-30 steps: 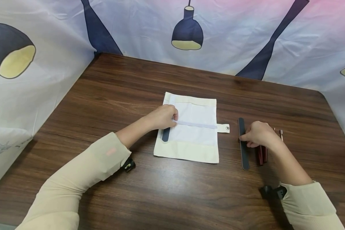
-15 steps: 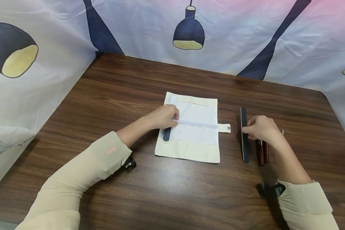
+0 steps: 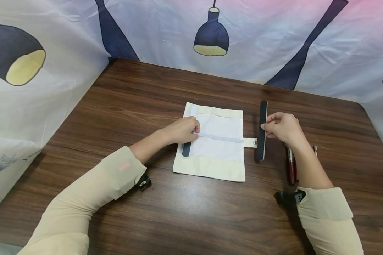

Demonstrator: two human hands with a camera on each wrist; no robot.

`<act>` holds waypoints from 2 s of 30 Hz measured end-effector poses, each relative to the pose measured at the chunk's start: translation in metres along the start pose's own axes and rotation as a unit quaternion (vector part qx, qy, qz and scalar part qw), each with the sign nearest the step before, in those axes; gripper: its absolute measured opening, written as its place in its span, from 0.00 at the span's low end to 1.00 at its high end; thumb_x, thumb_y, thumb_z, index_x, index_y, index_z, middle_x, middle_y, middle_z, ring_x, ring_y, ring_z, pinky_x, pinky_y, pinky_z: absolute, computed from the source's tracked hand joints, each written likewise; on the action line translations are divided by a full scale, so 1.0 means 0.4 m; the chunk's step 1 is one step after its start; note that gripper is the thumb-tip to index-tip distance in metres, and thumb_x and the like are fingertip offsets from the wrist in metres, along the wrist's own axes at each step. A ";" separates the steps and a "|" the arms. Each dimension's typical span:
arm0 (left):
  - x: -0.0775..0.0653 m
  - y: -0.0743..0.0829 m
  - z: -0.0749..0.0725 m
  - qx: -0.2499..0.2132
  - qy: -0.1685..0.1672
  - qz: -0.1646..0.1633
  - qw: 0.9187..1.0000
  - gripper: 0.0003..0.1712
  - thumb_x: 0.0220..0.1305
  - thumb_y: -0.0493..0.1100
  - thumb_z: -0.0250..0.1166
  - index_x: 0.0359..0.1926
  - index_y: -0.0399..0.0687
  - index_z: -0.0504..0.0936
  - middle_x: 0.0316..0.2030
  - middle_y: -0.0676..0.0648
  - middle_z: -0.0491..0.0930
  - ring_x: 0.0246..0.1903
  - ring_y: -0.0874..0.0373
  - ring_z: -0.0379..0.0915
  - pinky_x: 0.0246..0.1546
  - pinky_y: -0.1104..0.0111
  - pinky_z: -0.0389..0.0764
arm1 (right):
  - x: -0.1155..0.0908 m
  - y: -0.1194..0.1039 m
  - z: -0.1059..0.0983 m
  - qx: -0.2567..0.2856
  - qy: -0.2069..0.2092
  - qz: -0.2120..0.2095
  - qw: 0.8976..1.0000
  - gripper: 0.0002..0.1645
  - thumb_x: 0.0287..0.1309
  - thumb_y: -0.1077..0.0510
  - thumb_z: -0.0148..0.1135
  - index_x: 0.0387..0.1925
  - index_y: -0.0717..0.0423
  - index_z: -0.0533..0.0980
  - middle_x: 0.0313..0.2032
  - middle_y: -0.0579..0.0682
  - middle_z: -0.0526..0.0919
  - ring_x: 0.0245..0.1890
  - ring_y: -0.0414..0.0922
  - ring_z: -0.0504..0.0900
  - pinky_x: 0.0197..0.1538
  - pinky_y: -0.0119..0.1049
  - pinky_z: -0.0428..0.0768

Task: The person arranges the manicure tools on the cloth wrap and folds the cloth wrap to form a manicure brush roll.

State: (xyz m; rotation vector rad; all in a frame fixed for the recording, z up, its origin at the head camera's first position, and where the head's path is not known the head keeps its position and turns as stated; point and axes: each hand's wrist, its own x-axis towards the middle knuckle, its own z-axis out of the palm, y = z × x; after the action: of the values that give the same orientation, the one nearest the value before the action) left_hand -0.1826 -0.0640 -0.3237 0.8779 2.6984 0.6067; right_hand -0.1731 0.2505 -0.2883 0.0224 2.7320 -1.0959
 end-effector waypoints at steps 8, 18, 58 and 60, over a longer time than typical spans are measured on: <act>-0.002 0.002 -0.003 0.001 -0.002 -0.001 1.000 0.05 0.58 0.37 0.60 0.34 0.38 0.77 0.31 0.47 0.70 0.30 0.55 0.65 0.33 0.66 0.68 | 0.038 -0.050 0.019 0.097 0.049 -0.030 0.994 0.17 0.57 0.58 0.61 0.42 0.65 0.70 0.23 0.45 0.79 0.23 0.41 0.82 0.33 0.36 0.80; -0.002 0.013 -0.003 0.002 -0.006 -0.004 1.000 0.05 0.59 0.37 0.60 0.34 0.38 0.77 0.31 0.47 0.70 0.30 0.55 0.65 0.32 0.66 0.67 | 0.077 -0.123 0.037 0.288 0.084 -0.078 0.951 0.10 0.53 0.68 0.62 0.36 0.64 0.70 0.20 0.46 0.80 0.17 0.39 0.80 0.27 0.30 0.79; 0.002 0.013 -0.005 0.002 -0.011 0.003 1.000 0.04 0.57 0.36 0.58 0.33 0.38 0.77 0.30 0.47 0.70 0.29 0.55 0.65 0.29 0.67 0.65 | 0.165 -0.201 0.217 0.291 -0.025 0.025 0.956 0.11 0.57 0.69 0.58 0.42 0.67 0.69 0.22 0.51 0.79 0.19 0.40 0.80 0.27 0.30 0.79; 0.001 0.013 -0.006 0.002 -0.010 0.003 1.000 0.05 0.57 0.36 0.58 0.33 0.38 0.77 0.30 0.47 0.70 0.29 0.55 0.65 0.30 0.67 0.66 | 0.164 -0.203 0.218 0.285 -0.032 0.031 0.957 0.11 0.57 0.69 0.58 0.42 0.67 0.69 0.22 0.52 0.79 0.19 0.41 0.80 0.26 0.30 0.79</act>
State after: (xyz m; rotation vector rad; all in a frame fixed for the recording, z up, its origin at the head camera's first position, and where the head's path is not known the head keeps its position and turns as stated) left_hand -0.1813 -0.0607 -0.3193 0.8896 2.6807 0.5924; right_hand -0.2291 0.1279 -0.3068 0.1517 2.2469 -1.7837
